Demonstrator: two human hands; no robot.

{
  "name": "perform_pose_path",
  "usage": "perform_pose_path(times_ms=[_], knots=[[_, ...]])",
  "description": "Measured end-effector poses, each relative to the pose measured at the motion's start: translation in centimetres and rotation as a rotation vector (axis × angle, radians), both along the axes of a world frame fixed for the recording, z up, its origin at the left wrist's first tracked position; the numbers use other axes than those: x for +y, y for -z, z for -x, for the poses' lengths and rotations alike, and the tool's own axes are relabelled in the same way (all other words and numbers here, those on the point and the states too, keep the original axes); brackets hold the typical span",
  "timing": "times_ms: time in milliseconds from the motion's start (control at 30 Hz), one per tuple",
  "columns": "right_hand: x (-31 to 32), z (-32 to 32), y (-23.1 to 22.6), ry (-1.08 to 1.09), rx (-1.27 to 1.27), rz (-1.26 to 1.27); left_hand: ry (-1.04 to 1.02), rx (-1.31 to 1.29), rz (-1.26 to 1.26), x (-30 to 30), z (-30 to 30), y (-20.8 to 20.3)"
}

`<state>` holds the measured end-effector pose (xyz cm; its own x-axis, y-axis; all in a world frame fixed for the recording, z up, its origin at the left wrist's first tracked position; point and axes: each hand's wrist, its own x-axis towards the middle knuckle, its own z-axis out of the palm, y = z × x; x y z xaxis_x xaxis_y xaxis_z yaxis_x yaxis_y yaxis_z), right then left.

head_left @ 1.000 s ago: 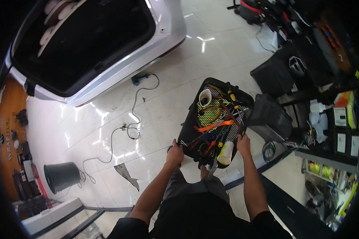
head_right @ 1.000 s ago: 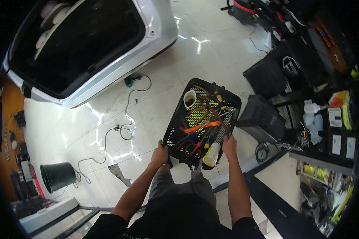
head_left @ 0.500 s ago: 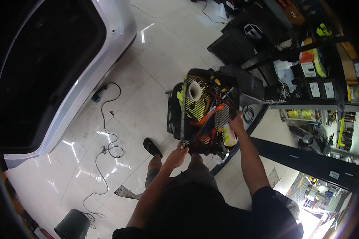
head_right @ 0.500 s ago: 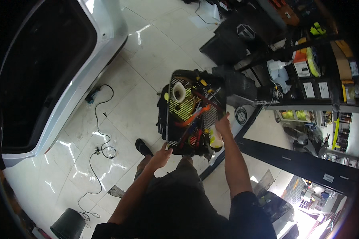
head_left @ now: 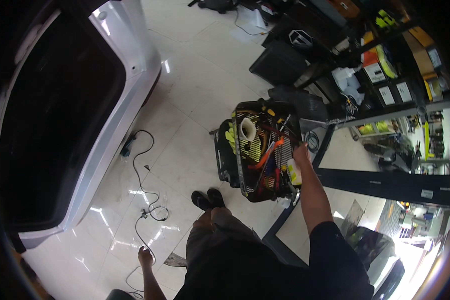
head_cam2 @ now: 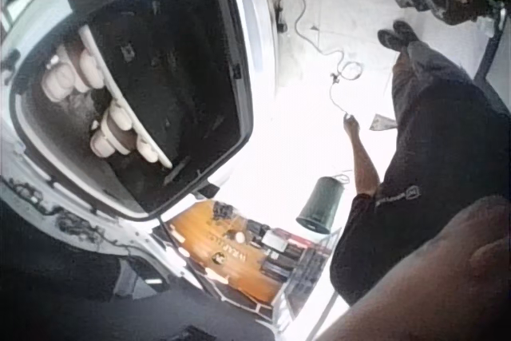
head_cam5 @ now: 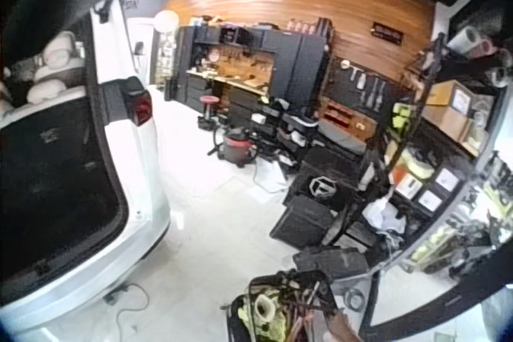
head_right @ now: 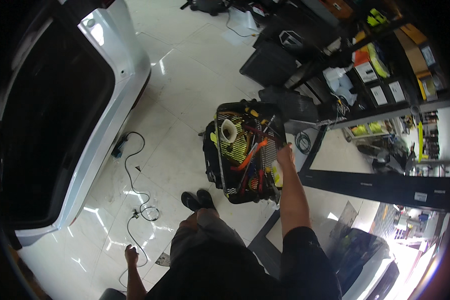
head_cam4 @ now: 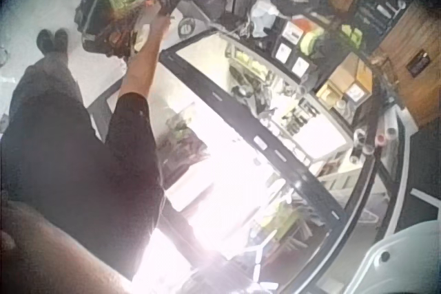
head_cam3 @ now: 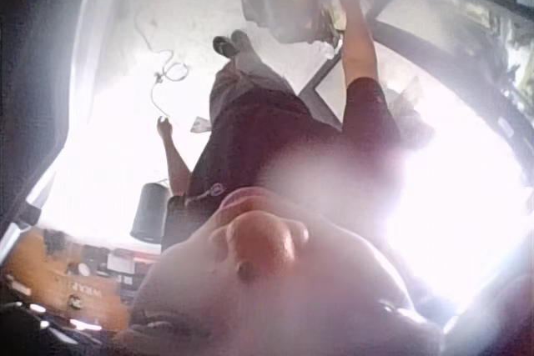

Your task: The person uses a red pry tool and a yellow screwdriver to remove fasteners and clips from the interior trim of a white car's open trunk lid. The person then lifts and installs a black fabric trunk cover into place.

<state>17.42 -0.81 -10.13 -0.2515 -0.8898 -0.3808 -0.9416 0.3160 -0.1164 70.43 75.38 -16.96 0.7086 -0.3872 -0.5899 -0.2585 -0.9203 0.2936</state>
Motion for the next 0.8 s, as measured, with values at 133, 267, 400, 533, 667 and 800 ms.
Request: perform_pose_path(times_ms=[133,267,400,533,667,800], knots=[[-0.6,-0.4,-0.2,0.014,-0.008,0.105,-0.193,0.216,0.188,-5.8,-1.1,-1.3],[0.2,-1.3,-0.6,0.044,-0.023,0.197,-0.035,0.423,0.472,-17.6,4.3,-1.5],[0.8,-0.1,-1.7,0.063,-0.013,0.191,0.928,0.328,0.589,-31.3,15.5,1.8],[-0.2,0.2,-0.7,0.033,-0.046,0.205,0.454,0.688,0.256,-46.7,28.6,-8.3],[-2.0,1.6,0.3,-0.013,-0.071,0.227,0.725,0.259,0.124,-51.5,33.1,-8.3],[-6.3,3.6,-0.4,-0.121,-0.087,0.171,0.758,0.573,0.114,-53.9,36.2,-6.6]])
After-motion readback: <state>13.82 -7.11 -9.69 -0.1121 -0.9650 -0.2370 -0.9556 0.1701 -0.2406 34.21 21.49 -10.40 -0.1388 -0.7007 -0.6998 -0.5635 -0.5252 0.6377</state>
